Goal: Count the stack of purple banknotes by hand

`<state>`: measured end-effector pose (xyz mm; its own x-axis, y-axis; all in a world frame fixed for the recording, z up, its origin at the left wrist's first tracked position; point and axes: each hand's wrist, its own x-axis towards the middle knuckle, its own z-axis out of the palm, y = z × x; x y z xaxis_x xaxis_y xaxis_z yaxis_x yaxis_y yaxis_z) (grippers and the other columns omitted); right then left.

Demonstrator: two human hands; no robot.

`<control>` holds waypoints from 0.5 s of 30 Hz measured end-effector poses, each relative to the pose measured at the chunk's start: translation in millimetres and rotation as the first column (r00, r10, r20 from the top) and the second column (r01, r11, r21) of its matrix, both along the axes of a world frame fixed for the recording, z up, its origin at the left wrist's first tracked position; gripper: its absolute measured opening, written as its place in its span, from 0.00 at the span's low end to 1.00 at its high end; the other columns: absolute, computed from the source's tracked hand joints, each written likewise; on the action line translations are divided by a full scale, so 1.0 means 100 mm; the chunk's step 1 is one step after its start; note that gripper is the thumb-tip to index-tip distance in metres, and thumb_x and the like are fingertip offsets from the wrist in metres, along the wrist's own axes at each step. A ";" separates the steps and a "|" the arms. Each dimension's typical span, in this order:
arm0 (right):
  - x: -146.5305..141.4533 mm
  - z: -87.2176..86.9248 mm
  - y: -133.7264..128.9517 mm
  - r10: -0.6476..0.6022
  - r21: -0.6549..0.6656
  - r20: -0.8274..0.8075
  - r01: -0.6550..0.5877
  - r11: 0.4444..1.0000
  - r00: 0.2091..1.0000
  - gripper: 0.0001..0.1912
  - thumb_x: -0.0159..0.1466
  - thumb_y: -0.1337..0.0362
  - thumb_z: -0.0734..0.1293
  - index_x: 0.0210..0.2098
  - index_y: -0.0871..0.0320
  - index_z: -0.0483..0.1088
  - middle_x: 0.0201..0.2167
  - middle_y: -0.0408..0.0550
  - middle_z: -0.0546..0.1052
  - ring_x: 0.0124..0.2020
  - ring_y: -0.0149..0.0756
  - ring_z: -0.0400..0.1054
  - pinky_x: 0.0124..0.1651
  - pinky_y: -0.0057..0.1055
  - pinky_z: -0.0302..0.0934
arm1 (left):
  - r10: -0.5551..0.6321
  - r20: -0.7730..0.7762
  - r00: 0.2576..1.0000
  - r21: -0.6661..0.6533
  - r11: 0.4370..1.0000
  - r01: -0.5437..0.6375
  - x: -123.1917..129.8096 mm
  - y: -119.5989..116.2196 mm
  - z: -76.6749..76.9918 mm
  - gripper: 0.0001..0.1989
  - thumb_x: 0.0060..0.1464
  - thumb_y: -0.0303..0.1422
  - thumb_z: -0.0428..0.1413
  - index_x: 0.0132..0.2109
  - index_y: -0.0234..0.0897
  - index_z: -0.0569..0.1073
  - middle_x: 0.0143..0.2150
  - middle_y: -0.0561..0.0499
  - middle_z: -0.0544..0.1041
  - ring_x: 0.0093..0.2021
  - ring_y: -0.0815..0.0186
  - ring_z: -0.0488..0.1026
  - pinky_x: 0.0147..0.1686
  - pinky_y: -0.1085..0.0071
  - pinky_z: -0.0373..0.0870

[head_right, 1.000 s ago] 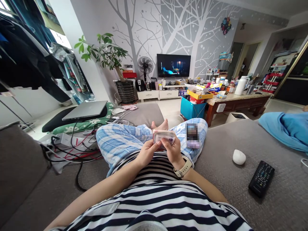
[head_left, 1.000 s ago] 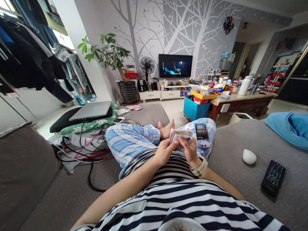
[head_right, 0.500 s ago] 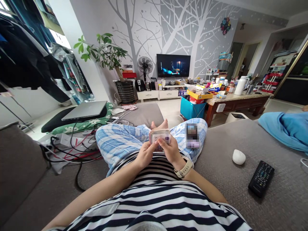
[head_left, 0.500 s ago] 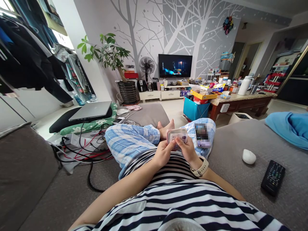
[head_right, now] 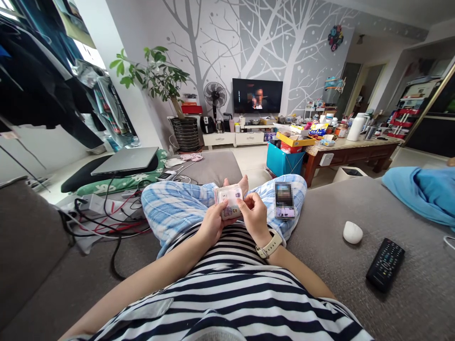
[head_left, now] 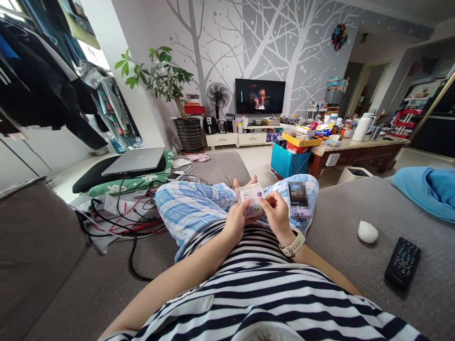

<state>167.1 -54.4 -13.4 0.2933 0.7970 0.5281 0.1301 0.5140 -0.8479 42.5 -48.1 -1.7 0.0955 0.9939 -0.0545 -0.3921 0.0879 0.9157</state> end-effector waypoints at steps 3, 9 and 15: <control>0.00 0.00 0.02 -0.012 -0.029 -0.005 0.012 1.000 1.000 0.16 0.58 0.52 0.69 0.26 0.56 0.63 0.22 0.38 0.64 0.24 0.29 0.57 0.28 0.27 0.55 | 0.005 -0.014 1.000 0.007 1.000 -0.005 0.00 0.01 -0.01 0.16 0.50 0.38 0.60 0.43 0.31 0.76 0.30 0.45 0.80 0.28 0.61 0.77 0.24 0.70 0.74; 0.03 0.01 0.04 -0.032 -0.045 0.038 0.034 0.998 0.999 0.19 0.58 0.50 0.68 0.23 0.56 0.61 0.20 0.38 0.64 0.23 0.29 0.56 0.28 0.28 0.53 | -0.002 -0.008 1.000 0.005 1.000 0.002 0.00 0.03 0.00 0.17 0.46 0.36 0.63 0.43 0.33 0.76 0.32 0.46 0.80 0.28 0.63 0.77 0.25 0.70 0.75; 0.03 0.00 0.05 -0.052 -0.037 0.038 0.054 0.998 0.998 0.21 0.59 0.48 0.68 0.22 0.57 0.62 0.19 0.38 0.64 0.23 0.29 0.56 0.27 0.27 0.54 | -0.015 -0.009 1.000 -0.001 1.000 0.015 0.00 0.03 -0.02 0.17 0.47 0.38 0.63 0.43 0.33 0.76 0.35 0.45 0.81 0.32 0.60 0.78 0.29 0.68 0.76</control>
<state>169.7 -48.9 -13.8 0.3165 0.8004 0.5092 0.1878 0.4733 -0.8607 42.6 -44.7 -3.4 0.1096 0.9924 -0.0563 -0.3824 0.0944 0.9192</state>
